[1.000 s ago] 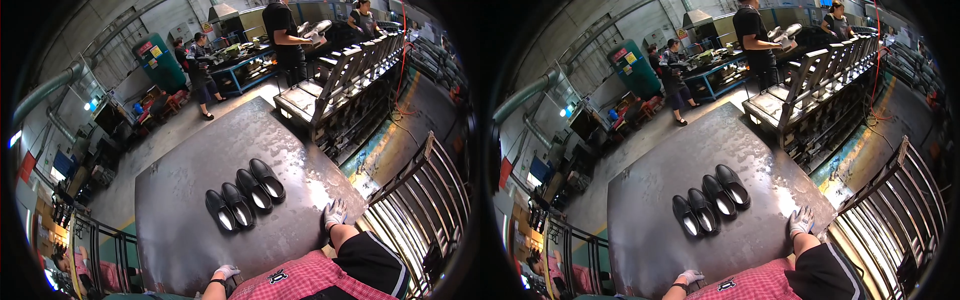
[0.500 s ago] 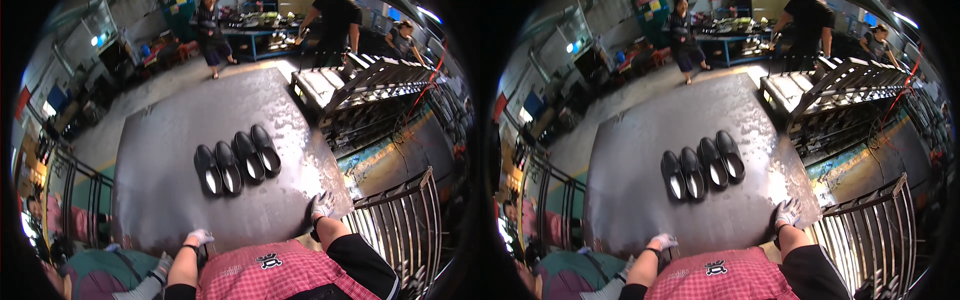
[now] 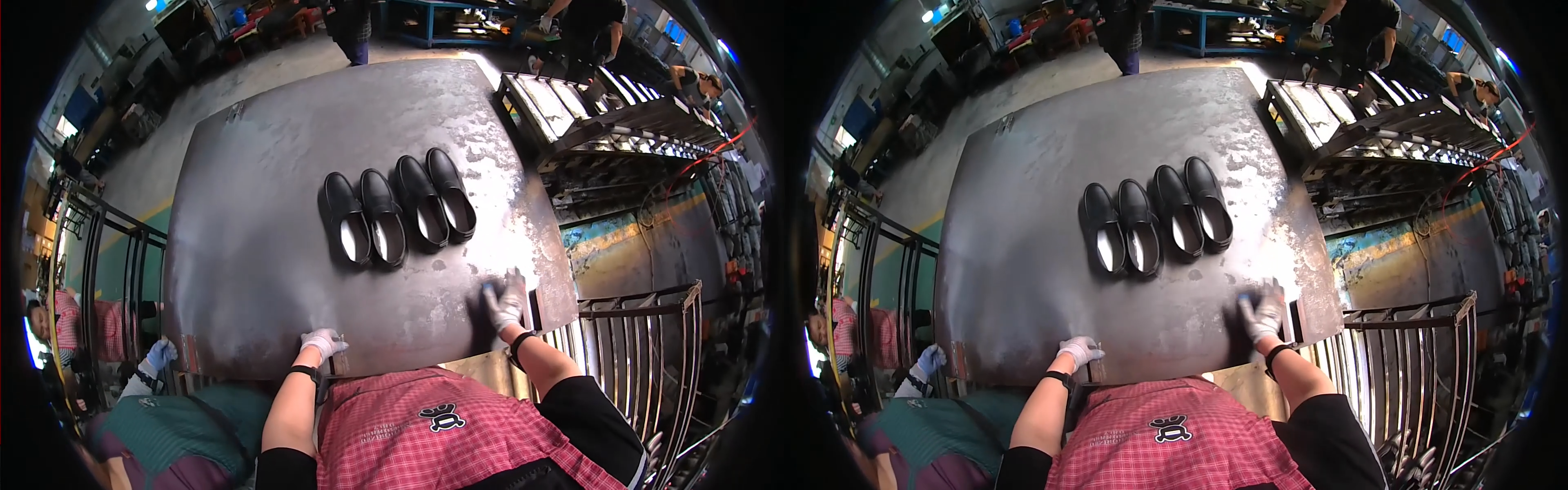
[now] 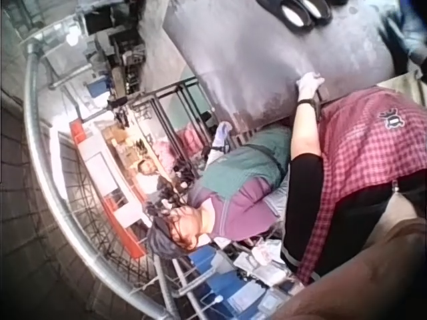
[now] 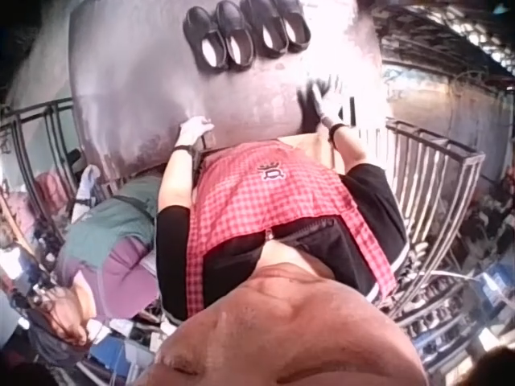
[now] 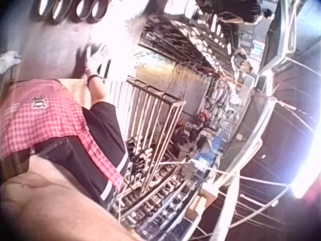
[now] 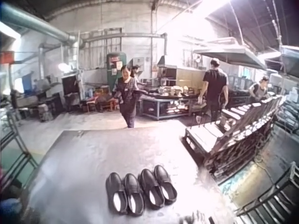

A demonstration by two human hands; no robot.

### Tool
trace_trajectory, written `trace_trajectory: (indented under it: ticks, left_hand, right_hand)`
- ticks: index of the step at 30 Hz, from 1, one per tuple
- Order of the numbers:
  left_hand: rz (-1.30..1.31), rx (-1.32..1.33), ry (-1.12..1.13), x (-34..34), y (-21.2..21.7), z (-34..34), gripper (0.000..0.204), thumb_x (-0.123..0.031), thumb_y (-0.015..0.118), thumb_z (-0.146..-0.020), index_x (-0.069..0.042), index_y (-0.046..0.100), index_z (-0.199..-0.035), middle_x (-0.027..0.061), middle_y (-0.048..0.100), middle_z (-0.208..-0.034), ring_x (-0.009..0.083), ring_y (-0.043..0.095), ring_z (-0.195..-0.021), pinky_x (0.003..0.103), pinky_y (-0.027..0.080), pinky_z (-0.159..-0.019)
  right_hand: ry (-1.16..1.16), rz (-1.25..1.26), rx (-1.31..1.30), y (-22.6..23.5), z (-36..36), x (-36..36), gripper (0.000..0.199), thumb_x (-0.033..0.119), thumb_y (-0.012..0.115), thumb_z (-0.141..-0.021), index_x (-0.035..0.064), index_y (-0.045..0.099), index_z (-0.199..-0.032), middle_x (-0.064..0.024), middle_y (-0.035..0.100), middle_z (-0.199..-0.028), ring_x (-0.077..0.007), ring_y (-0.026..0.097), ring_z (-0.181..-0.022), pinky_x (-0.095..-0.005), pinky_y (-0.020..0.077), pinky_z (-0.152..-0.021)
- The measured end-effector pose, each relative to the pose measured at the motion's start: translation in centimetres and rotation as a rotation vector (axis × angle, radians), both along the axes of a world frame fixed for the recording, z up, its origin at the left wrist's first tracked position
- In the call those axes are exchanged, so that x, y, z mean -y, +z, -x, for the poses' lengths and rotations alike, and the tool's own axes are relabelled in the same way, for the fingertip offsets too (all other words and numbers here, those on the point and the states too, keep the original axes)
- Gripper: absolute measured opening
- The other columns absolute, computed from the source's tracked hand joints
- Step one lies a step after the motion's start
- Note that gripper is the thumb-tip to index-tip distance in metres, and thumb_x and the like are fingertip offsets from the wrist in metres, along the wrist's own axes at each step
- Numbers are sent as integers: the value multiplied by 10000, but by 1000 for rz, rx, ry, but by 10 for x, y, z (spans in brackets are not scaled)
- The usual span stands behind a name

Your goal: The recorder takes shoes from a rack and places them on a metal table for sorting or inspection.

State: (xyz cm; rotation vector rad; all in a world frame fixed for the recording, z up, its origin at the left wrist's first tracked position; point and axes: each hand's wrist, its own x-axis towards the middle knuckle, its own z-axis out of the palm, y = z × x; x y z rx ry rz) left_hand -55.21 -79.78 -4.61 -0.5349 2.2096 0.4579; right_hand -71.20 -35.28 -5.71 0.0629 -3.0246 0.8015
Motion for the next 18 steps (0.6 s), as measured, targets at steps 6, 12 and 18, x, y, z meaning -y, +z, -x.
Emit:
trace_trajectory:
  ticks: [6, 12, 18]
  left_hand:
    - [27, -39, 258, -7, -3, 7, 455, -508, 646, -811, -177, 710, -1116, 87, 685, -1173, 304, 586, -1180, 534, 309, -1083]
    - [90, -516, 374, 30, 6, 2, 333, -360, 690, -806, -122, 694, -1039, 147, 646, -1133, 371, 549, -1116, 450, 425, -999]
    - [14, -861, 733, 93, 19, 9, 286, -257, 700, -822, -97, 673, -1058, 177, 629, -1129, 354, 526, -1146, 446, 423, -1000]
  right_hand:
    - [764, 24, -278, 48, 17, 191, 774, 550, 635, -827, 175, 389, -1458, -195, 257, -1540, -392, 243, -1421, -539, 166, -1171]
    - [719, -202, -176, 43, 56, 271, 610, 557, 674, -787, 177, 586, -1256, -185, 262, -1537, -360, 207, -1435, -571, 56, -1178]
    - [536, -208, -226, 39, 108, 311, 613, 521, 734, -745, 160, 609, -1225, -136, 246, -1551, -358, 200, -1440, -581, 63, -1176]
